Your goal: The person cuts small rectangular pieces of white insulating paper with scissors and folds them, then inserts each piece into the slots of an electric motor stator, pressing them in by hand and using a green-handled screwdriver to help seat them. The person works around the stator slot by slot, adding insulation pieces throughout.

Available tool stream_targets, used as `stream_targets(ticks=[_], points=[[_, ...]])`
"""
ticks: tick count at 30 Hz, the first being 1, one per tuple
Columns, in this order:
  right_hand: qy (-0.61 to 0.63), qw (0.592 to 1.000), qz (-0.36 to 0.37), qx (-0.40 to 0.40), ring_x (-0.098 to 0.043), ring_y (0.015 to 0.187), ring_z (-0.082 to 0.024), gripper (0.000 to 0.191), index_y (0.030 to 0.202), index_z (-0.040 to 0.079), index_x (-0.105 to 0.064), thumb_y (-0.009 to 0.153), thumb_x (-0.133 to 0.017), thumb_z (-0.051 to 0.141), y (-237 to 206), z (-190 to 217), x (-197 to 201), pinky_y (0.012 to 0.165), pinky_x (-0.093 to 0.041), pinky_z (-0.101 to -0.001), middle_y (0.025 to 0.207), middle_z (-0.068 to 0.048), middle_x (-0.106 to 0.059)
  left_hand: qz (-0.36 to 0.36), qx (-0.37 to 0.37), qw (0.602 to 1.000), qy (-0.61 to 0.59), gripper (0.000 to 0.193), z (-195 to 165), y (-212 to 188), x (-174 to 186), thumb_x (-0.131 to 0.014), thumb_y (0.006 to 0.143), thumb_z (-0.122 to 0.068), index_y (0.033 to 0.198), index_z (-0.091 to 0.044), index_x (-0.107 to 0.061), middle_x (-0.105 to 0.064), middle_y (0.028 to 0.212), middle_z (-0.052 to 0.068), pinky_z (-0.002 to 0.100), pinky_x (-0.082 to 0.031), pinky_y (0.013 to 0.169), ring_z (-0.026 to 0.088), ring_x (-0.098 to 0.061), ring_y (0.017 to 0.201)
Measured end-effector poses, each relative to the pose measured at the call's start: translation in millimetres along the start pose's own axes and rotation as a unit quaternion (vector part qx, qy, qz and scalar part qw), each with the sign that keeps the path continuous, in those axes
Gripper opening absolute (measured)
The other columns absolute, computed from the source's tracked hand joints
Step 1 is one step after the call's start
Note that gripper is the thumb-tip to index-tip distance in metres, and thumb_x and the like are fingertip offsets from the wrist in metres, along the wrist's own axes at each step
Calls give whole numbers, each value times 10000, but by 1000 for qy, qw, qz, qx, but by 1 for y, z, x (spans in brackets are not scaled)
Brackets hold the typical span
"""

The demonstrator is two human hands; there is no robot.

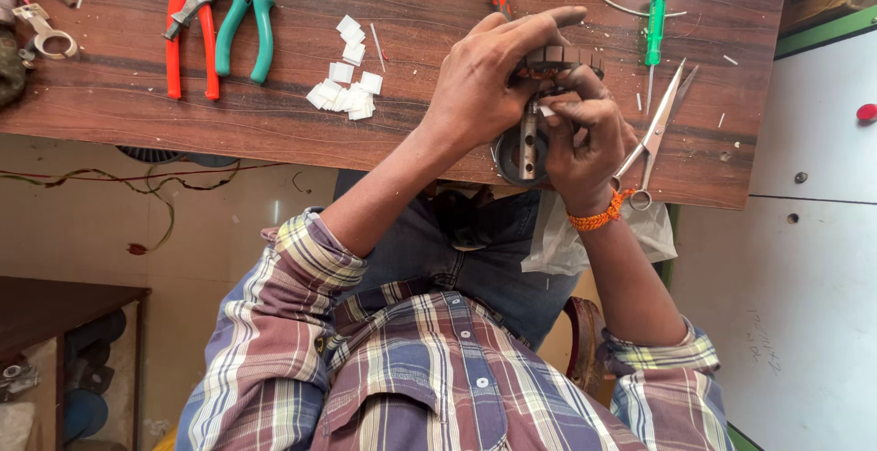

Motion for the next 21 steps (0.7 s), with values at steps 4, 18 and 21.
stream_targets(ticks=[4, 18, 21], points=[[-74, 997, 32, 4, -754, 1124, -317, 148, 1081, -1, -589, 1028, -718, -50, 9, 7, 17, 868, -601, -358, 1269, -227, -706, -15, 5, 999, 35, 402, -1, 11, -5, -798, 814, -126, 1175, -194, -636, -727, 926, 3, 445, -545, 749, 298, -643, 893], [-211, 970, -59, 107, -706, 952, -266, 203, 1125, 4, -682, 982, -773, -108, 27, -8, 24, 814, -593, -381, 1056, -128, -689, 1, 19, 997, 68, 291, -4, 26, -16, -833, 817, -193, 1044, -162, -654, -690, 814, 36, 493, -523, 685, 308, -668, 880], [-225, 964, -38, 133, -689, 939, -279, 219, 1123, 10, -684, 972, -756, -131, 28, -3, 28, 809, -580, -396, 1048, -126, -673, 8, 33, 997, 67, 271, -7, 27, -17, -824, 812, -175, 1031, -167, -664, -683, 804, 45, 492, -530, 671, 302, -679, 878]])
Point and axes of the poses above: each hand's wrist, its own y-axis towards the middle knuckle, its own x-axis out of the back of the hand, z = x × y, the point moved 1 cm from there along y, towards the middle knuckle
